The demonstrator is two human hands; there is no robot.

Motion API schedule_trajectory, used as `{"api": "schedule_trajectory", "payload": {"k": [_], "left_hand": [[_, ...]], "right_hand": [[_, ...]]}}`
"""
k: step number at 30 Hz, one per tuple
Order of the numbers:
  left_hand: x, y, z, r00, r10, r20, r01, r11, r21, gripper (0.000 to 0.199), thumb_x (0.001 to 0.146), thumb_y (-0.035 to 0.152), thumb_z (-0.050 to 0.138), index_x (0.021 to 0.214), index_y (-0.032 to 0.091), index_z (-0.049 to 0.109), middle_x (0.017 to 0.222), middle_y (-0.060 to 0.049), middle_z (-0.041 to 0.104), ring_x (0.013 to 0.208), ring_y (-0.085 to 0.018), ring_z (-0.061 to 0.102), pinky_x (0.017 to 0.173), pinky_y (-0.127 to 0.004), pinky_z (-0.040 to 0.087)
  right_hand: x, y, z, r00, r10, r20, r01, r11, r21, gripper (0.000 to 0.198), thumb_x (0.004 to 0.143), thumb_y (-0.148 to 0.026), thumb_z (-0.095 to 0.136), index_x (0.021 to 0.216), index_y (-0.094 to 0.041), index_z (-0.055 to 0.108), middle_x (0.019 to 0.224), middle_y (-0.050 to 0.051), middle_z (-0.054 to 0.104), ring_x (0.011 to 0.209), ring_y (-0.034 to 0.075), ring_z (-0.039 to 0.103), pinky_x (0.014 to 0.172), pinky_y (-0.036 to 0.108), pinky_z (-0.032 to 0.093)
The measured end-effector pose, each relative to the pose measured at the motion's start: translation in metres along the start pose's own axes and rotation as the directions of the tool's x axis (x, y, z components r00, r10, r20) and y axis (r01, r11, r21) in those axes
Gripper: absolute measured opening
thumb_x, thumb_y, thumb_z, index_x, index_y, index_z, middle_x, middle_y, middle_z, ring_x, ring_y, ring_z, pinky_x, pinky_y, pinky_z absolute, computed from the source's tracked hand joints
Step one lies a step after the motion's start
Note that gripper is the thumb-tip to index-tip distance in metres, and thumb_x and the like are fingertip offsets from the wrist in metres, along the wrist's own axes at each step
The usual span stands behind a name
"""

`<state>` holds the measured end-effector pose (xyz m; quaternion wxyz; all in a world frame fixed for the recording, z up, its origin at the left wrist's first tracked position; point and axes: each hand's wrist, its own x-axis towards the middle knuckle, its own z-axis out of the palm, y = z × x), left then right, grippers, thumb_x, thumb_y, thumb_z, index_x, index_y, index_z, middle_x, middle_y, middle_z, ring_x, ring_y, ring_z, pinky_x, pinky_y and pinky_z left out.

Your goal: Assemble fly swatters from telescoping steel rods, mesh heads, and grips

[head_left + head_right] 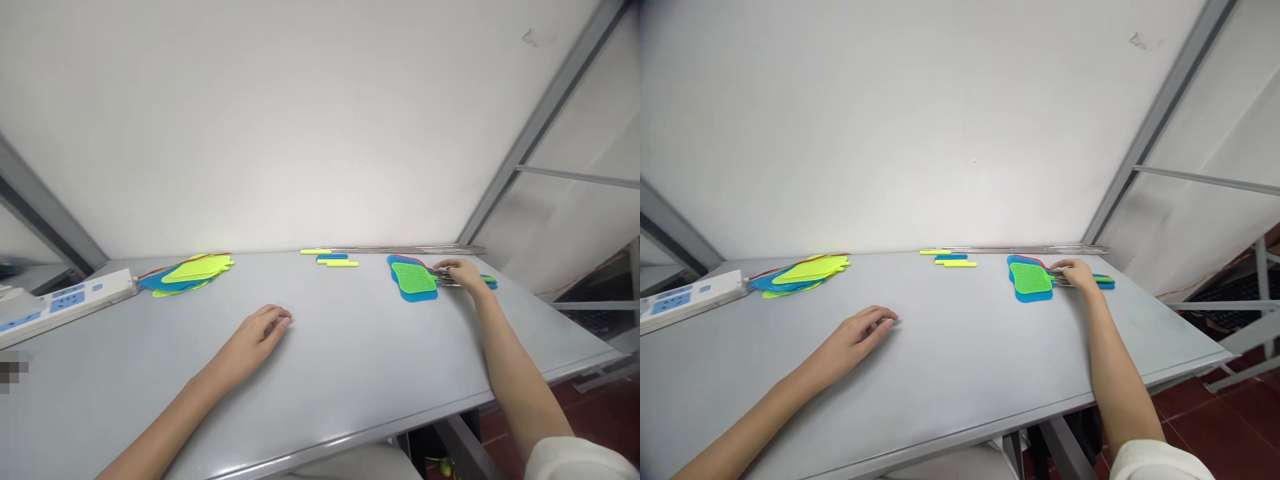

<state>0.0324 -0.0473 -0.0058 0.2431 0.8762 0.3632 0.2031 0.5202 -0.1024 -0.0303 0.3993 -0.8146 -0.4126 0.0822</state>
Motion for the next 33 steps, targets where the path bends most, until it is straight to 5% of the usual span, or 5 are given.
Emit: {"api": "schedule_trajectory", "payload": {"k": [8, 13, 16, 22, 33], "left_hand": [[-0.003, 0.002, 0.001, 1.0, -0.015, -0.016, 0.014, 0.999, -0.052, 0.029, 0.081, 0.035, 0.028, 0.089, 0.023, 0.054, 0.093, -0.002, 0.054, 0.083, -0.015, 0.05, 0.071, -0.025, 0.039], [-0.004, 0.002, -0.001, 1.0, -0.016, -0.02, 0.015, 0.998, -0.054, 0.031, 0.081, 0.036, 0.027, 0.089, 0.022, 0.054, 0.093, -0.003, 0.053, 0.084, -0.016, 0.05, 0.072, -0.025, 0.039], [-0.002, -0.007, -0.005, 0.998, -0.009, -0.063, 0.009, 1.0, 0.005, 0.032, 0.081, 0.036, 0.026, 0.091, 0.022, 0.053, 0.096, -0.004, 0.052, 0.09, -0.016, 0.048, 0.079, -0.027, 0.037], [0.008, -0.058, -0.019, 0.976, -0.044, -0.214, 0.105, 0.953, 0.285, 0.035, 0.08, 0.038, 0.028, 0.101, 0.022, 0.05, 0.111, -0.006, 0.042, 0.106, -0.019, 0.038, 0.09, -0.034, 0.031], [0.036, -0.132, -0.045, 0.911, -0.078, -0.404, 0.328, 0.731, 0.599, 0.04, 0.079, 0.046, 0.027, 0.104, 0.029, 0.054, 0.129, -0.01, 0.026, 0.119, -0.031, 0.019, 0.087, -0.049, 0.02]], "right_hand": [[-0.008, -0.027, 0.023, 0.992, -0.039, -0.123, 0.083, 0.922, 0.377, 0.024, 0.056, -0.015, 0.04, 0.072, -0.016, 0.058, 0.077, 0.006, 0.058, 0.069, 0.016, 0.055, 0.068, 0.031, 0.042], [-0.03, -0.063, 0.053, 0.99, -0.123, 0.071, 0.059, 0.812, 0.581, 0.016, 0.059, -0.021, 0.049, 0.073, -0.018, 0.055, 0.071, 0.004, 0.055, 0.061, 0.013, 0.053, 0.064, 0.029, 0.045], [-0.05, -0.084, 0.07, 0.932, -0.181, 0.315, -0.141, 0.619, 0.772, 0.013, 0.06, -0.017, 0.052, 0.072, -0.018, 0.056, 0.067, 0.002, 0.051, 0.055, 0.011, 0.049, 0.057, 0.026, 0.043], [-0.07, -0.096, 0.093, 0.835, -0.176, 0.522, -0.35, 0.562, 0.75, 0.012, 0.06, -0.014, 0.053, 0.071, -0.015, 0.058, 0.069, 0.002, 0.052, 0.053, 0.009, 0.047, 0.051, 0.023, 0.04], [-0.068, -0.091, 0.099, 0.805, -0.176, 0.567, -0.376, 0.589, 0.715, 0.015, 0.063, -0.014, 0.051, 0.076, -0.014, 0.059, 0.067, 0.001, 0.052, 0.054, 0.008, 0.047, 0.051, 0.022, 0.04]]}}
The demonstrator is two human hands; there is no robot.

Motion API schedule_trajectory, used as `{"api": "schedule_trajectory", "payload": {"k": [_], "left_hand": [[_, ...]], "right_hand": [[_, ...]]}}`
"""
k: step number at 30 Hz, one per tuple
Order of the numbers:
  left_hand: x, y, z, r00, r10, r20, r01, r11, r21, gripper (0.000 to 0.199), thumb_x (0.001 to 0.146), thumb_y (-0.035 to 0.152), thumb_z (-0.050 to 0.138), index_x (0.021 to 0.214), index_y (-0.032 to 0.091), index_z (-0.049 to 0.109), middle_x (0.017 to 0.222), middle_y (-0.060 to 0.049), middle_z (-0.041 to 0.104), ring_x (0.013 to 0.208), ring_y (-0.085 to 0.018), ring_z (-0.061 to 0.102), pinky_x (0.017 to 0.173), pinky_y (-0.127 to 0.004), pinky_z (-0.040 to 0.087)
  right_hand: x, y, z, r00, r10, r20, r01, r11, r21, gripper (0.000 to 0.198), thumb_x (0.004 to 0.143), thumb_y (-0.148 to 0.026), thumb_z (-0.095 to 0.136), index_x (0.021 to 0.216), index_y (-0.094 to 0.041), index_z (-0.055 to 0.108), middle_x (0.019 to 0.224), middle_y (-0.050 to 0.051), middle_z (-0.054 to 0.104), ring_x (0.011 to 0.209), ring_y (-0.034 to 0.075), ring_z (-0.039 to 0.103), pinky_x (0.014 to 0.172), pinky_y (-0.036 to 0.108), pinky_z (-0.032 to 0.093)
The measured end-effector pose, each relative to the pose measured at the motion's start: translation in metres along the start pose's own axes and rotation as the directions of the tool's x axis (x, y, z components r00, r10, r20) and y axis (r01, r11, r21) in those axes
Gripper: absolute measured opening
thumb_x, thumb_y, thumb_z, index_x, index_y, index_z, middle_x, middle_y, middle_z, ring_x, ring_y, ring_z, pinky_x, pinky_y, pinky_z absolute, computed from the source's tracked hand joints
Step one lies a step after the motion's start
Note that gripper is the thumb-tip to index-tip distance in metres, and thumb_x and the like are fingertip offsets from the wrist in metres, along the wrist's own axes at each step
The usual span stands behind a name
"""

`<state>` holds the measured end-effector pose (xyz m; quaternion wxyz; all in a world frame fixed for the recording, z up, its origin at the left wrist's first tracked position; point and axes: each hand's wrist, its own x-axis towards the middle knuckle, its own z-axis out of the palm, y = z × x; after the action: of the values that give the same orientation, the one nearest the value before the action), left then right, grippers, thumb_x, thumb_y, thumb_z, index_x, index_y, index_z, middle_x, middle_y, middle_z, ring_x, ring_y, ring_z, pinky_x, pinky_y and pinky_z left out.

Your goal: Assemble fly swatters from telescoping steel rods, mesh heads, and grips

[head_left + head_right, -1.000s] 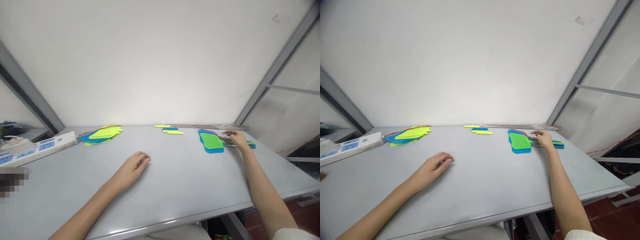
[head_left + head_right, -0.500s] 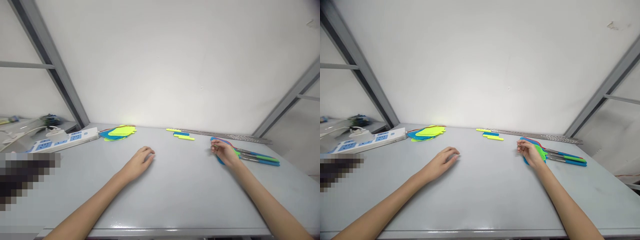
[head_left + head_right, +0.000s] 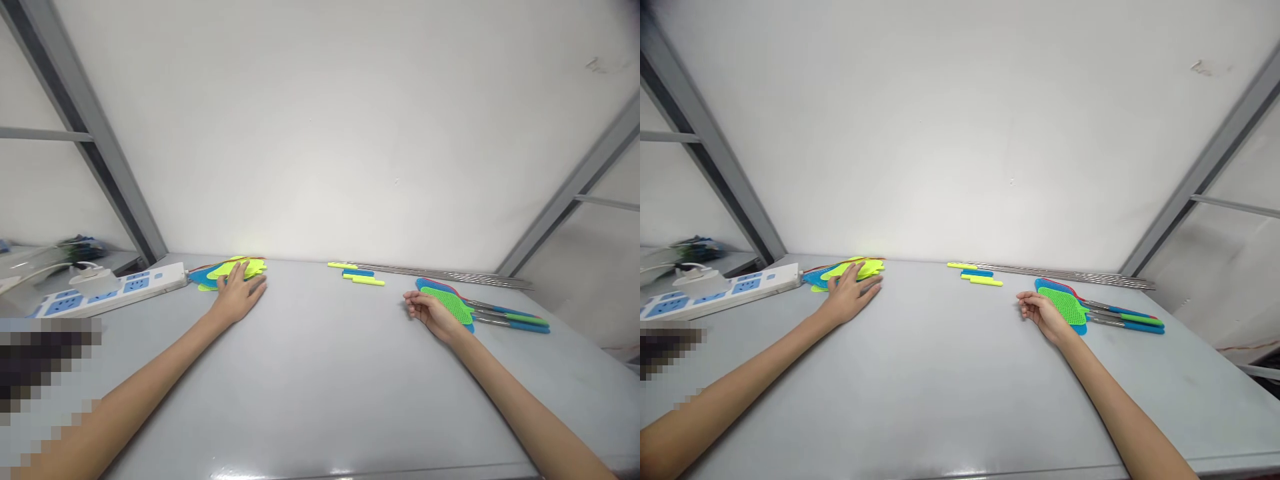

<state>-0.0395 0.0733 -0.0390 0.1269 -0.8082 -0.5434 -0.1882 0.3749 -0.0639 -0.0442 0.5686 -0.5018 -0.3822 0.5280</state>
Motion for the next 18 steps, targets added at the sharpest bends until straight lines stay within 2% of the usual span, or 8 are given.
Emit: {"api": "schedule_trajectory", "payload": {"k": [3, 7, 11, 15, 18], "left_hand": [[0.003, -0.006, 0.006, 0.994, -0.09, 0.065, 0.091, 0.996, -0.007, 0.044, 0.078, 0.049, 0.025, 0.109, 0.031, 0.05, 0.128, -0.01, 0.03, 0.117, -0.032, 0.021, 0.086, -0.049, 0.021], [0.002, -0.008, 0.011, 0.989, -0.105, 0.108, 0.104, 0.995, 0.007, 0.047, 0.078, 0.049, 0.021, 0.114, 0.029, 0.045, 0.128, -0.01, 0.03, 0.117, -0.03, 0.022, 0.086, -0.048, 0.021], [0.002, -0.008, 0.011, 0.989, -0.11, 0.097, 0.108, 0.994, 0.026, 0.047, 0.079, 0.047, 0.021, 0.114, 0.027, 0.045, 0.128, -0.009, 0.032, 0.117, -0.029, 0.024, 0.086, -0.047, 0.022], [0.002, -0.008, 0.012, 0.991, -0.11, 0.082, 0.108, 0.994, 0.028, 0.047, 0.078, 0.047, 0.021, 0.113, 0.027, 0.046, 0.127, -0.008, 0.033, 0.116, -0.028, 0.025, 0.085, -0.045, 0.023], [0.001, -0.008, 0.012, 0.99, -0.106, 0.088, 0.103, 0.994, 0.037, 0.047, 0.079, 0.046, 0.02, 0.113, 0.027, 0.045, 0.127, -0.008, 0.033, 0.117, -0.028, 0.024, 0.085, -0.046, 0.023]], "right_hand": [[-0.001, -0.001, 0.001, 1.0, -0.007, -0.006, 0.007, 1.0, -0.019, 0.015, 0.063, -0.015, 0.052, 0.077, -0.014, 0.059, 0.068, 0.001, 0.053, 0.054, 0.008, 0.047, 0.052, 0.022, 0.041], [-0.002, -0.002, 0.005, 1.0, -0.02, -0.024, 0.018, 0.997, -0.079, 0.016, 0.065, -0.017, 0.051, 0.08, -0.015, 0.057, 0.068, 0.001, 0.053, 0.054, 0.007, 0.048, 0.052, 0.021, 0.041], [0.002, -0.006, 0.014, 0.999, 0.004, -0.046, -0.012, 0.984, -0.176, 0.02, 0.068, -0.019, 0.05, 0.087, -0.016, 0.053, 0.071, 0.002, 0.054, 0.055, 0.008, 0.05, 0.05, 0.02, 0.043], [0.023, -0.012, 0.022, 0.996, 0.042, -0.077, -0.059, 0.97, -0.235, 0.025, 0.07, -0.022, 0.049, 0.095, -0.019, 0.048, 0.075, 0.004, 0.057, 0.054, 0.011, 0.053, 0.047, 0.023, 0.045], [0.05, -0.016, 0.025, 0.986, 0.067, -0.153, -0.107, 0.957, -0.271, 0.03, 0.073, -0.021, 0.047, 0.102, -0.02, 0.041, 0.072, 0.003, 0.057, 0.046, 0.01, 0.051, 0.045, 0.023, 0.045]]}}
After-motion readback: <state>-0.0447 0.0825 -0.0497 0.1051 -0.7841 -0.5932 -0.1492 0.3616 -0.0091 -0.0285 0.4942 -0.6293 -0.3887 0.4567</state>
